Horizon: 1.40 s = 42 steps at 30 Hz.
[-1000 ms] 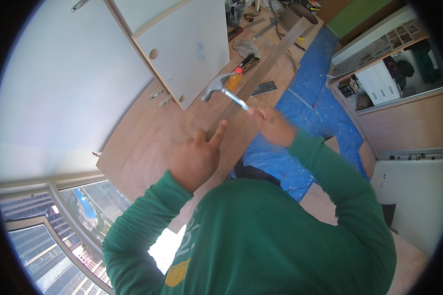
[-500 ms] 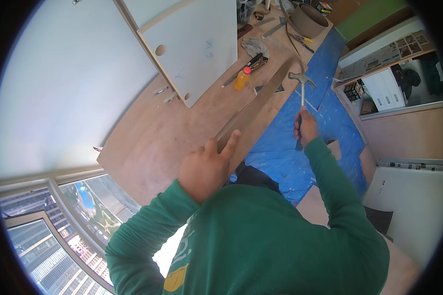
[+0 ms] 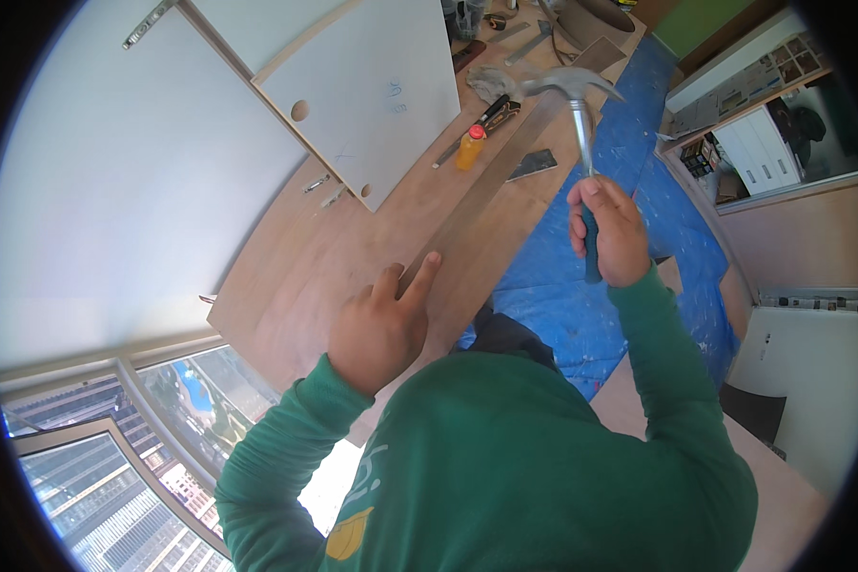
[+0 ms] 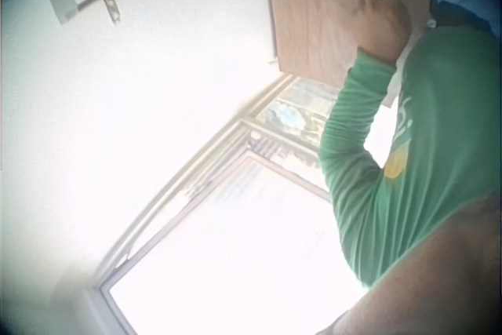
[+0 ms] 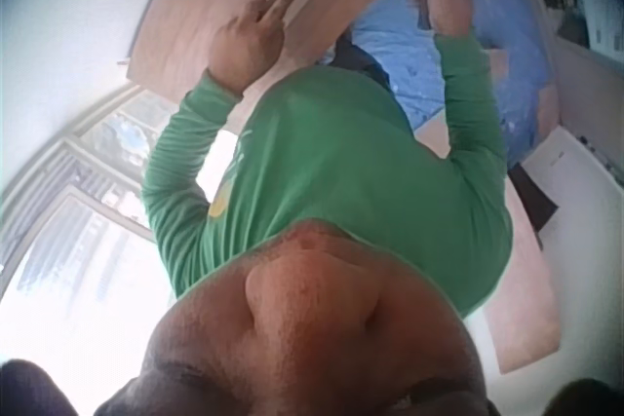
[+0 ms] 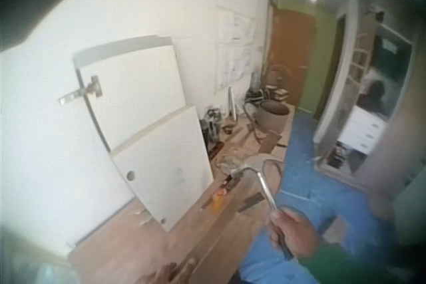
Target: The person repeatedly picks up a thin curved wooden strip and aligns it along the edge of a white board panel. They adjust the strip's position multiple times, checking the fit against the board's edge and then placing it back down on the workbench.
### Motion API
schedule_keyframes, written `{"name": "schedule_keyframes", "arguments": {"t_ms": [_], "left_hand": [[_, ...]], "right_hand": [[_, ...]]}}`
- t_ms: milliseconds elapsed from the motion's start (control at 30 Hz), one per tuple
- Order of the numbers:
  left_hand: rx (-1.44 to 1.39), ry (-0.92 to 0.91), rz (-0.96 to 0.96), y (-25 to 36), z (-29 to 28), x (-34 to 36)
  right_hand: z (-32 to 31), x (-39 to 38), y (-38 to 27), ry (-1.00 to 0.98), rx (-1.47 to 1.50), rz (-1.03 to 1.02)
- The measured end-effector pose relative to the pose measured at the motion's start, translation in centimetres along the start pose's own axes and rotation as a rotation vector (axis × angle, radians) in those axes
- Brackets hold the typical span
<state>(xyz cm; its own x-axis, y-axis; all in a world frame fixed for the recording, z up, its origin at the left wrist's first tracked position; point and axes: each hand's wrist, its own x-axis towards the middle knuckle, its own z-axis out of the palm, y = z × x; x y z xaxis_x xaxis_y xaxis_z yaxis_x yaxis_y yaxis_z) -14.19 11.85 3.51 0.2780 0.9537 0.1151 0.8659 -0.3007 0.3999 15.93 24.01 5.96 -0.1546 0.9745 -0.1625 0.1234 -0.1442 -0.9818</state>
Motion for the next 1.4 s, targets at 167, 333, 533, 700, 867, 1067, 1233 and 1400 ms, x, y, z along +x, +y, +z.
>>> {"name": "schedule_keyframes", "arguments": {"t_ms": [167,333,533,700,867,1067,1233,1400], "left_hand": [[0.038,-0.069,-0.092,-0.8,-2.0,-5.5],[0.075,-0.057,-0.194,-0.6,-2.5,-9.5],[0.13,-0.058,-0.243,0.4,-1.9,-10.2],[0.148,-0.01,-0.237,0.5,-1.5,-10.6],[0.15,-0.002,-0.238,0.8,-1.8,-10.8],[0.175,-0.016,-0.245,0.5,-2.1,-10.4],[0.177,-0.007,-0.243,0.6,-2.2,-10.5],[0.174,-0.003,-0.234,0.2,-2.1,-10.4]], "right_hand": [[1.0,1.6,-1.0,-0.167,-0.226,0.202],[1.2,3.7,-1.5,-0.222,-0.523,0.297],[5.7,1.1,-2.6,-0.394,-0.753,0.319],[5.6,1.8,-3.6,-0.435,-0.872,0.262],[4.6,4.0,-3.5,-0.302,-0.878,0.331],[6.7,-1.3,1.6,-0.585,-0.873,-0.273],[4.2,3.4,-2.0,-0.209,-0.847,0.25],[8.6,-2.5,1.8,-0.509,-0.788,-0.12]]}}
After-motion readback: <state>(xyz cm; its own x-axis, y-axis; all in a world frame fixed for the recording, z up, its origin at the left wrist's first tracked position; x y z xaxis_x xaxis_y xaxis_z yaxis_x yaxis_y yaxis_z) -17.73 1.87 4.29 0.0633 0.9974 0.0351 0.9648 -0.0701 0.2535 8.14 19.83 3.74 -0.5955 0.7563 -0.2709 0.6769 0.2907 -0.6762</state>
